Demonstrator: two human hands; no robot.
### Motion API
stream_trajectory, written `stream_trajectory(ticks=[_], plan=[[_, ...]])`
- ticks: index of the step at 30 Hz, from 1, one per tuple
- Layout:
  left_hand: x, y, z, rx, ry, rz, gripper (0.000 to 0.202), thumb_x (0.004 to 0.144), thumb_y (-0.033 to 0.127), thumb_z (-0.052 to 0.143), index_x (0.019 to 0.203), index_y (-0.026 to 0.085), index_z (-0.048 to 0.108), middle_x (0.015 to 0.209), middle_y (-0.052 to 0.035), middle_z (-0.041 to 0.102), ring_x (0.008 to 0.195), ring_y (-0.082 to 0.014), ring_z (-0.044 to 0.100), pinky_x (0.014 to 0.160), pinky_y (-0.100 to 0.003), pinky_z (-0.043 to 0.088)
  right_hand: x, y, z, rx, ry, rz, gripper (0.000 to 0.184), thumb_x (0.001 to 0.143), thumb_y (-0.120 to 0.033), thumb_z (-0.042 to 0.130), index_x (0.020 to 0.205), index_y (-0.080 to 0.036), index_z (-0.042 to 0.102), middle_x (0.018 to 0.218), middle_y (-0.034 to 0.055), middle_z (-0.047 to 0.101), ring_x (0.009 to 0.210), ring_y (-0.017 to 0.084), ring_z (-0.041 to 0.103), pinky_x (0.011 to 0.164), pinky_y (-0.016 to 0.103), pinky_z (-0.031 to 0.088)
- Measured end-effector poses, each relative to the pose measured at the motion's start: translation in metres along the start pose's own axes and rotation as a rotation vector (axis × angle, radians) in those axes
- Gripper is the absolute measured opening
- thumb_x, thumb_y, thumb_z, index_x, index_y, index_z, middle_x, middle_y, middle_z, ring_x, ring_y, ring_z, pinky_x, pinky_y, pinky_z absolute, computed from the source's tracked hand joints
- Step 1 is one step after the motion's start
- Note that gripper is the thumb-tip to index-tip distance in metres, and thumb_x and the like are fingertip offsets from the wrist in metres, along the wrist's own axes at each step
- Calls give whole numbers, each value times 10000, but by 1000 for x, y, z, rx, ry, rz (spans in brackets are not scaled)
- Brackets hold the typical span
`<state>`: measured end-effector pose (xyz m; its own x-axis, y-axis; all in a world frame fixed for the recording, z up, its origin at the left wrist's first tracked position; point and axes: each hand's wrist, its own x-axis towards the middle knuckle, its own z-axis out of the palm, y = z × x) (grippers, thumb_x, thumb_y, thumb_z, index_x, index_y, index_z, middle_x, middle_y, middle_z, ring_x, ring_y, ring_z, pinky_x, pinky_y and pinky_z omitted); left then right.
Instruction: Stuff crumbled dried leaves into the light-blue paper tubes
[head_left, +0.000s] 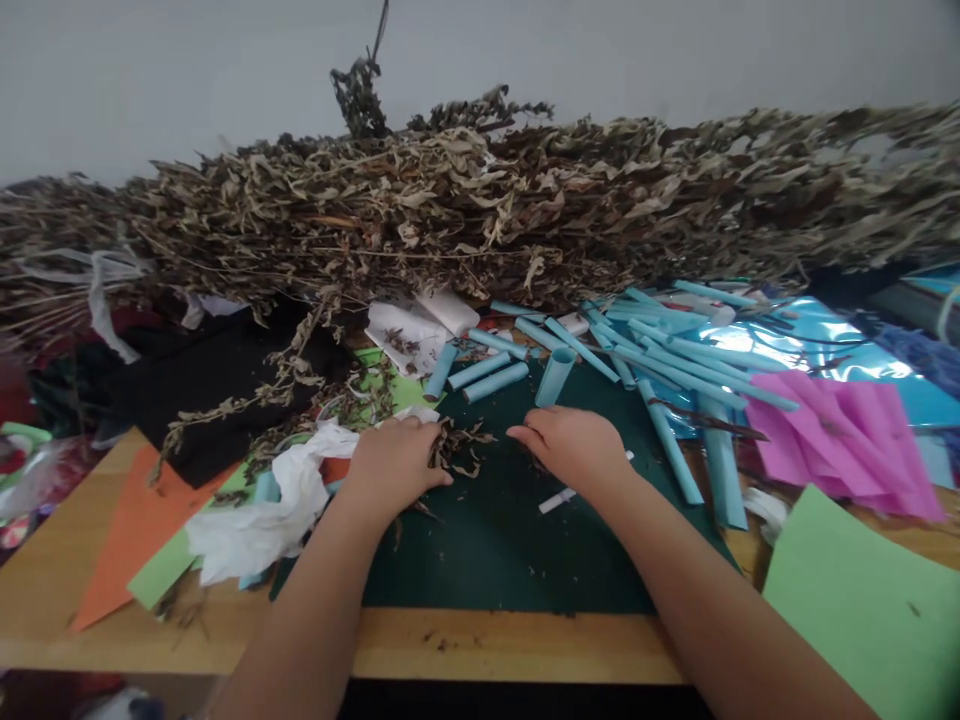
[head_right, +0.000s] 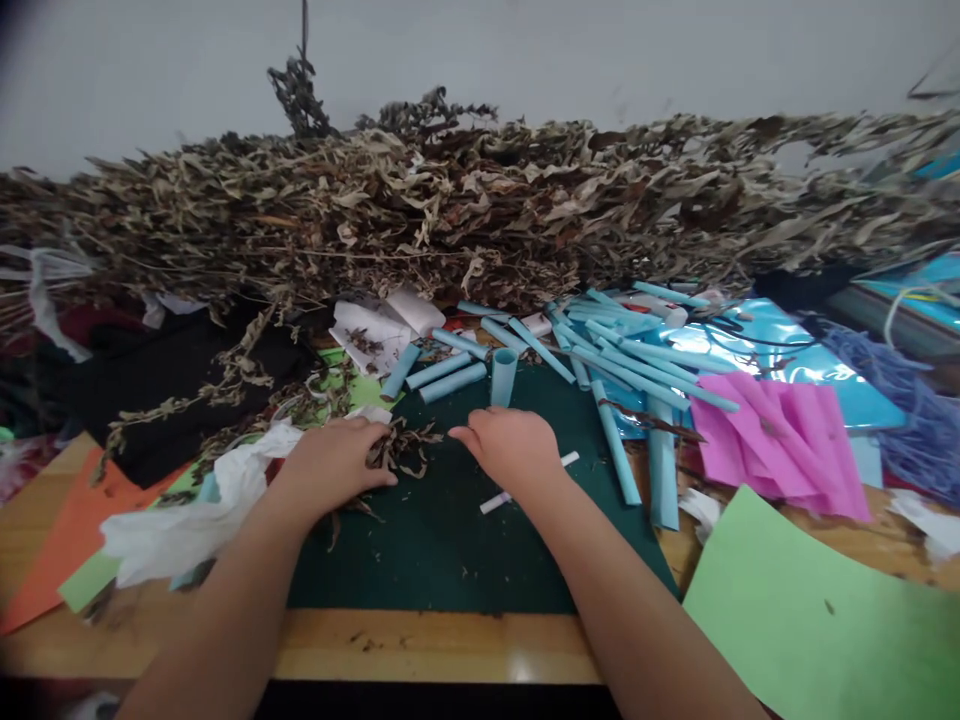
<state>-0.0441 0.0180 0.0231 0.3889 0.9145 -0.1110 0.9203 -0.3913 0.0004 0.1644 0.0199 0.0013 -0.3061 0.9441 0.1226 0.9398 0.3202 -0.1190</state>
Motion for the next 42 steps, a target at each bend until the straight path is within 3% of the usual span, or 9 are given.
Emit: stream_trajectory(ticks=[4, 10, 16, 20, 24, 26, 32, 37, 42], plan=[[1, 0, 5, 26, 19, -19, 197, 728, 335, 468, 861, 205, 532, 845, -77, 603, 819, -280, 544, 642, -365, 409, -4, 2, 4, -23, -24, -38, 215, 797, -344, 439, 874, -204, 584, 767, 52, 580, 692, 186, 543, 517, 250, 312], [-1, 8, -4, -110, 53, 74, 154, 762, 257, 414, 837, 214, 541, 806, -48, 613, 779, -229, 549, 646, -323, 397, -9, -11, -2, 5, 28, -127, 466, 773, -462, 430, 1181, -238, 417, 1087, 101, 497, 935, 282, 453, 728, 393, 309], [-5, 21, -10, -502, 74, 195, 197, 749, 195, 418, 879, 241, 558, 878, -6, 610, 818, -183, 531, 711, -295, 394, -10, -25, 1, 159, 1, -283, 607, 675, -535, 529, 1196, -255, 389, 1114, 74, 501, 943, 255, 456, 761, 381, 305], [-6, 28, -6, -884, 90, 115, 204, 730, 178, 442, 903, 239, 532, 879, 5, 590, 816, -162, 539, 735, -285, 417, -12, -20, 9, 299, 27, -330, 719, 711, -570, 459, 1275, -192, 225, 1153, 91, 470, 1001, 212, 452, 784, 329, 363], [-2, 36, 0, -1518, -14, -5, 115, 722, 204, 483, 836, 207, 491, 784, 15, 535, 627, -110, 561, 587, -242, 461, -17, -11, 14, 566, 188, -420, 804, 702, -607, 435, 1296, -172, 111, 1277, 135, 318, 1169, 234, 302, 914, 376, 313], [1, 34, 1, -1838, 12, -95, 109, 702, 189, 499, 807, 198, 472, 745, 24, 514, 531, -83, 529, 516, -234, 462, -18, -7, 14, 629, 231, -438, 764, 731, -579, 420, 1297, -182, 96, 1297, 136, 283, 1181, 238, 285, 933, 393, 298], [7, 9, -3, -2466, 149, -309, 152, 689, 132, 405, 799, 218, 465, 741, 18, 515, 541, -81, 504, 418, -165, 377, -13, -15, 10, 353, 93, -280, 490, 796, -407, 419, 1227, -190, 335, 1222, 110, 401, 1115, 253, 348, 884, 416, 329], [8, -1, -4, -2480, 322, -427, 141, 776, 312, 368, 818, 244, 484, 712, 15, 509, 484, -86, 475, 383, -169, 326, -8, -35, 6, 175, -12, -317, 551, 709, -455, 523, 1202, -254, 382, 1265, 87, 365, 1129, 306, 303, 842, 487, 292], [9, 1, -2, -2388, 458, -332, 247, 809, 366, 352, 676, 191, 464, 565, 40, 433, 383, -59, 379, 347, -156, 260, 4, -42, 6, 95, -66, -326, 680, 652, -500, 563, 1242, -251, 332, 1261, 112, 366, 1093, 332, 326, 801, 486, 274]])
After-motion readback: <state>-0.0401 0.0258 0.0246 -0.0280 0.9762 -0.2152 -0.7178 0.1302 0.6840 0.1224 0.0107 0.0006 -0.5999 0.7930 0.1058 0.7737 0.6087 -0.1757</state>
